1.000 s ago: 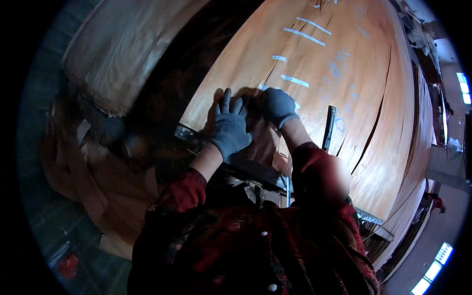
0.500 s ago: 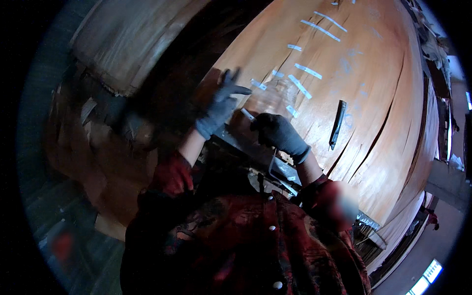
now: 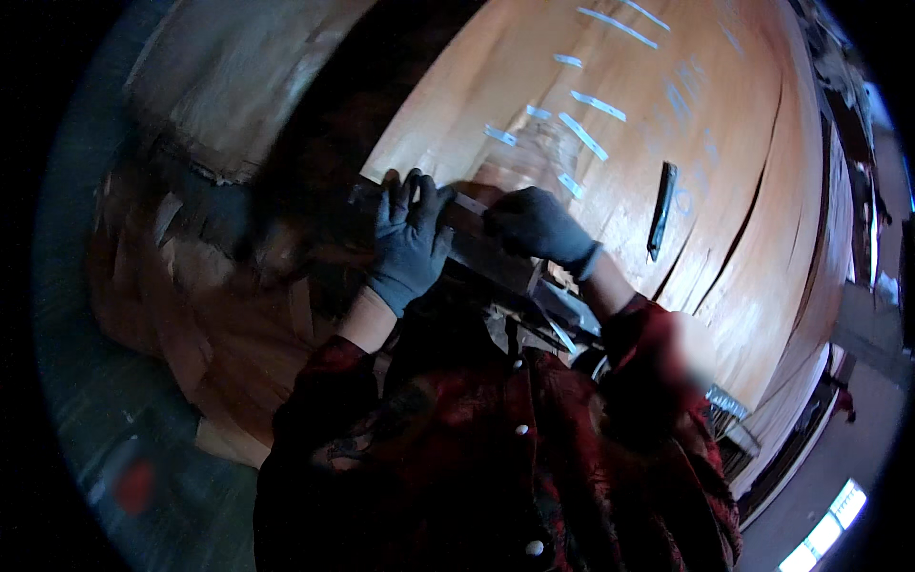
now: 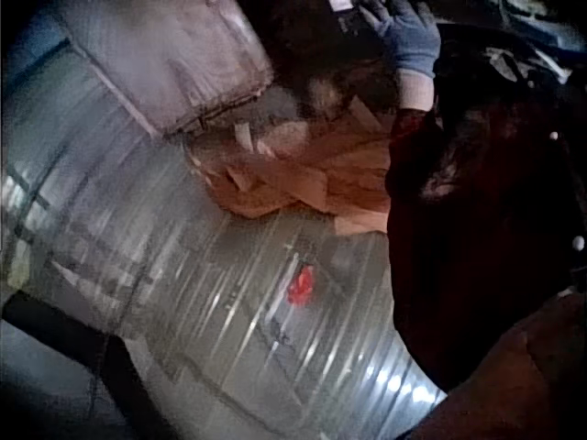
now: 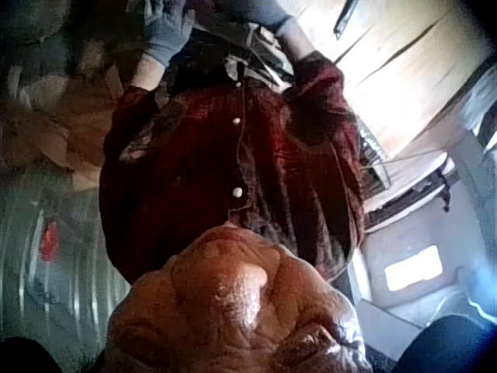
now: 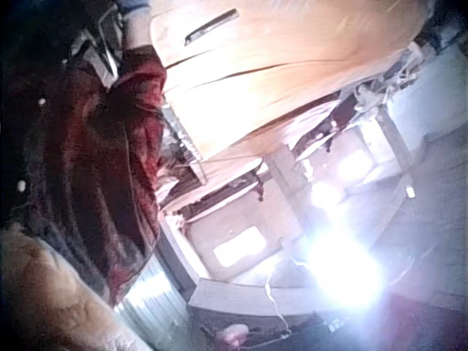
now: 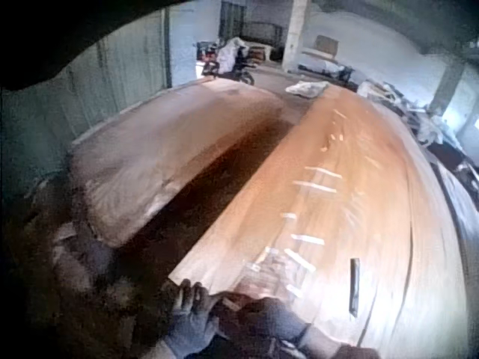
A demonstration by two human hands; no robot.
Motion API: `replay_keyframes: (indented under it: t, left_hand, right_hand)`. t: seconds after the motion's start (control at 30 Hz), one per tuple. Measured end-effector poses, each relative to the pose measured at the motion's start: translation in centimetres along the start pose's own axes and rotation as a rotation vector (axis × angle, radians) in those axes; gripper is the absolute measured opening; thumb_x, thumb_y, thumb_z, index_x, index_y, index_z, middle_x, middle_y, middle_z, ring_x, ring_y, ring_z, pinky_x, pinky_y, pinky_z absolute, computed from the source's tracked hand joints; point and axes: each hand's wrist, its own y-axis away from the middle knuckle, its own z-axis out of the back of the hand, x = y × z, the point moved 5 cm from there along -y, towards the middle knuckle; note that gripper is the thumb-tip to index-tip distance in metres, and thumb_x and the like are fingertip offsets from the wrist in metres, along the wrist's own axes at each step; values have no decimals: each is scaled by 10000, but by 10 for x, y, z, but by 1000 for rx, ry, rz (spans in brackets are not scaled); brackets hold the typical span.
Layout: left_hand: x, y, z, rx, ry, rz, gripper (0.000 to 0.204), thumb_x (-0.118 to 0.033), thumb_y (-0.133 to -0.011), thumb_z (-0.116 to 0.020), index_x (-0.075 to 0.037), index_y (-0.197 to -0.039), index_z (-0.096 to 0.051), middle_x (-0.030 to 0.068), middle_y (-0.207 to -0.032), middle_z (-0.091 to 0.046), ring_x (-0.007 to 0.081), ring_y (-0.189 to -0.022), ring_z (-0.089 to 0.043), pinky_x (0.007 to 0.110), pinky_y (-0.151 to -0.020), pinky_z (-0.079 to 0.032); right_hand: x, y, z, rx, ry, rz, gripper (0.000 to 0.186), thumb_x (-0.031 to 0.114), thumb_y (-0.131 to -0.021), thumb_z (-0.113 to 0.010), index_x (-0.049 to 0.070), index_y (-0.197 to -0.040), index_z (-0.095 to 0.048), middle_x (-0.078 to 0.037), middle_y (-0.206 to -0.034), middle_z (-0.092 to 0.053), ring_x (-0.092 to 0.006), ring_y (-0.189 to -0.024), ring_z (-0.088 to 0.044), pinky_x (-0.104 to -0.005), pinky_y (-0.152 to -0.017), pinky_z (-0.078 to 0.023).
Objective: The person removes a plastic sheet from a stack of wooden planks. They then use a utility knife to scrape and clean the surface of the wood, removing loose fibers and debris. Finally, they use a brush to sweep away the dust and shavings from the plank.
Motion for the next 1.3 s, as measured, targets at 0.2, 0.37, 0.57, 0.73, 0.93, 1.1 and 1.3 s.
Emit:
replay_keyframes:
  t: [0.2, 0.37, 0.57, 0.73, 0.93, 1.1, 1.3]
  left_hand:
    - [-8, -14, 0, 63, 61, -76, 678, -202, -873, -416, 94, -1387, -86, 62, -1334, -473, 447, -1299, -212, 476, -1088, -108]
    - [-18, -18, 8, 99, 24, -107, 706, -216, -858, -466, 85, -1386, -106, 64, -1323, -481, 425, -1293, -251, 478, -1091, -111]
    - [-19, -34, 1, 66, -210, -184, 619, -235, -819, -539, -22, -1352, -306, 208, -1382, -320, 364, -1281, -289, 488, -1042, -232]
    - [-118, -75, -26, -97, 87, -181, 716, -263, -833, -575, -7, -1392, -207, 186, -1433, -255, 414, -1295, -249, 554, -1039, -189]
    - [-157, -86, -70, 162, -178, -338, 802, -470, -853, -481, 81, -1366, -207, 201, -1424, -275, 379, -1318, -212, 520, -1060, -163]
    - [-157, -87, -75, 163, -237, -332, 748, -516, -842, -462, 5, -1357, -310, 214, -1394, -330, 365, -1320, -229, 522, -1067, -137]
    - [-156, -86, -69, 186, -197, -384, 854, -514, -813, -523, 52, -1378, -222, 234, -1429, -240, 399, -1323, -189, 511, -1069, -123]
  right_hand:
    - [-22, 102, 48, -158, -141, -403, 214, 186, -866, -559, 2, -834, -663, -32, -567, -574, -77, -455, -528, -231, -424, -408]
    - [-64, 129, 35, -177, 167, -478, 306, 343, -806, -551, 73, -847, -689, -198, -746, -636, -358, -695, -624, -407, -689, -504]
    - [-78, 128, 26, -303, 299, -569, 297, 308, -748, -593, 63, -884, -690, -217, -790, -635, -363, -760, -628, -424, -710, -501]
    - [-77, 130, 26, -348, 340, -593, 284, 314, -767, -581, 68, -860, -688, -201, -813, -644, -348, -791, -634, -419, -716, -508]
    - [-62, 145, -11, -424, 544, -480, 215, 194, -792, -525, 93, -944, -638, -133, -744, -657, -295, -714, -659, -390, -591, -519]
    - [-35, 170, -53, -300, 352, -282, 275, 262, -788, -564, 89, -1002, -557, -123, -755, -642, -320, -673, -625, -442, -607, -483]
    - [-74, 226, -21, -703, -245, -371, 200, 199, -853, -564, 37, -961, -610, -179, -749, -623, -334, -691, -618, -374, -582, -478]
